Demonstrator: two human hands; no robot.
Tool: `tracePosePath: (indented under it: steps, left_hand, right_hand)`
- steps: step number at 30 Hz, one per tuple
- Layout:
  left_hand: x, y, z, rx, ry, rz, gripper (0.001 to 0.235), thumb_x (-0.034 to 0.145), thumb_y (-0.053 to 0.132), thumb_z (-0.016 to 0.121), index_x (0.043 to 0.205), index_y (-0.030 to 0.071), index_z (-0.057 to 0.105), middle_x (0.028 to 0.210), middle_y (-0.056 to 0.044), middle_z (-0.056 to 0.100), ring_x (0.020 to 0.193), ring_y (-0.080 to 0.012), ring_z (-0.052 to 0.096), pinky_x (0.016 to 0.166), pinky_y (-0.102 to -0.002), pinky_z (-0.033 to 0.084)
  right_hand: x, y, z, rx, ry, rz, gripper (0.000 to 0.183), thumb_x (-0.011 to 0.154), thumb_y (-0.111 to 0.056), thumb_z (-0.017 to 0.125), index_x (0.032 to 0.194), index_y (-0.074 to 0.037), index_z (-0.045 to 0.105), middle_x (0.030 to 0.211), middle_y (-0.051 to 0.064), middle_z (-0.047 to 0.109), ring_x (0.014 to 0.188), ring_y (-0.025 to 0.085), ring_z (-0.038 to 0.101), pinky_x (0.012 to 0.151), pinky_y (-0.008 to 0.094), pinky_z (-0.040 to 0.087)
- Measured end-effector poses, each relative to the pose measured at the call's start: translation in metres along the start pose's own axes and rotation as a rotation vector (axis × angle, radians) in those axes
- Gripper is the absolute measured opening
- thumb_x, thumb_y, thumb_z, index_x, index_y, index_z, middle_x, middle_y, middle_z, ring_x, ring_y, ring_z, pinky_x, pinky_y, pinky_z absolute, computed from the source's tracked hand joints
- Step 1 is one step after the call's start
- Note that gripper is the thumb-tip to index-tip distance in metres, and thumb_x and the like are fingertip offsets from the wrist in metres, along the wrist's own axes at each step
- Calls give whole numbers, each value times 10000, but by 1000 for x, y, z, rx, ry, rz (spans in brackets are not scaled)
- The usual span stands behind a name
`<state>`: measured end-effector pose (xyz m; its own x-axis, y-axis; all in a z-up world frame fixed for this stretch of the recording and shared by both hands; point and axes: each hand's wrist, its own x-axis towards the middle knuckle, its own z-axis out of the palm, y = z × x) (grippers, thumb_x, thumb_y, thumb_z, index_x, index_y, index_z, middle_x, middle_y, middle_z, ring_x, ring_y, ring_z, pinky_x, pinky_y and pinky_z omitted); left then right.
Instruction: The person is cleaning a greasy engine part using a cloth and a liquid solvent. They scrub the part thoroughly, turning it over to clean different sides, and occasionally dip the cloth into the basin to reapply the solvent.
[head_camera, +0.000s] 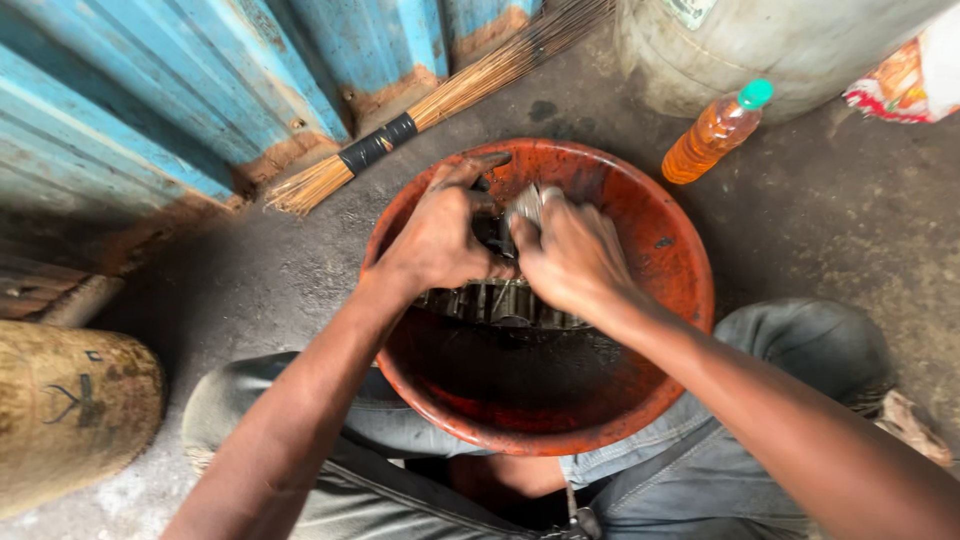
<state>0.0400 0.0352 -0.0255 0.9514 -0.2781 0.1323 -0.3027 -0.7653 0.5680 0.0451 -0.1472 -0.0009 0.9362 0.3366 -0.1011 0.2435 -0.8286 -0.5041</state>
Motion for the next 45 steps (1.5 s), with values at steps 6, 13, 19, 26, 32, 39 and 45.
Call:
tracePosePath:
  steps: [6, 13, 19, 26, 32, 39, 45]
  left_hand:
    - [-8, 0, 5, -121, 35, 117, 627, 547, 345, 927, 1092, 60, 806, 1499, -195, 539, 1347, -432, 460, 1152, -466, 367]
    - [-9, 2, 3, -39, 98, 100, 634, 485, 300, 936, 1041, 35, 791, 1459, -169, 555, 1351, -412, 451, 1152, -476, 360]
    - [-12, 0, 0, -114, 93, 62, 627, 524, 381, 923, 1018, 20, 788, 1438, -174, 543, 1366, -386, 459, 1160, -451, 363]
    - [-23, 9, 1, -85, 160, 16, 590, 578, 324, 879, 1107, 73, 811, 1483, -246, 453, 1352, -425, 395, 1156, -472, 308]
    - [-31, 34, 11, 15, 287, -1, 392, 676, 238, 793, 1030, 71, 813, 1373, -167, 597, 1244, -420, 477, 1111, -488, 381]
    - [-20, 23, 24, 1, 371, -65, 162, 851, 167, 723, 899, 31, 796, 1201, -145, 693, 1135, -353, 561, 994, -445, 479]
    - [-20, 19, 23, -40, 357, -90, 192, 830, 191, 747, 912, 23, 791, 1264, -129, 653, 1164, -332, 555, 1025, -438, 483]
  right_hand:
    - [-5, -2, 0, 38, -14, 49, 345, 979, -307, 591, 1022, 32, 639, 808, 276, 712, 693, 428, 724, 685, 537, 593]
    - [5, 12, 13, -41, 9, -50, 323, 945, -318, 618, 1019, -9, 677, 850, 268, 724, 804, 461, 702, 806, 576, 541]
    - [68, 75, 21, -127, -77, -307, 374, 912, -424, 714, 904, -51, 738, 784, 194, 700, 717, 326, 681, 695, 502, 538]
    - [117, 132, 29, 257, -263, 261, 334, 953, -401, 680, 1115, -114, 738, 948, 206, 707, 703, 357, 628, 709, 592, 537]
    - [115, 161, 88, -420, -287, -54, 361, 1011, -368, 545, 1177, -73, 672, 1098, 217, 727, 1026, 396, 708, 895, 539, 549]
    - [115, 165, 101, -378, -463, -10, 408, 1117, -301, 360, 1284, -82, 662, 1240, 213, 702, 1186, 383, 677, 1005, 520, 527]
    - [100, 146, 63, -421, -407, -2, 372, 940, -244, 603, 1278, -97, 646, 1265, 205, 654, 1185, 369, 642, 973, 517, 522]
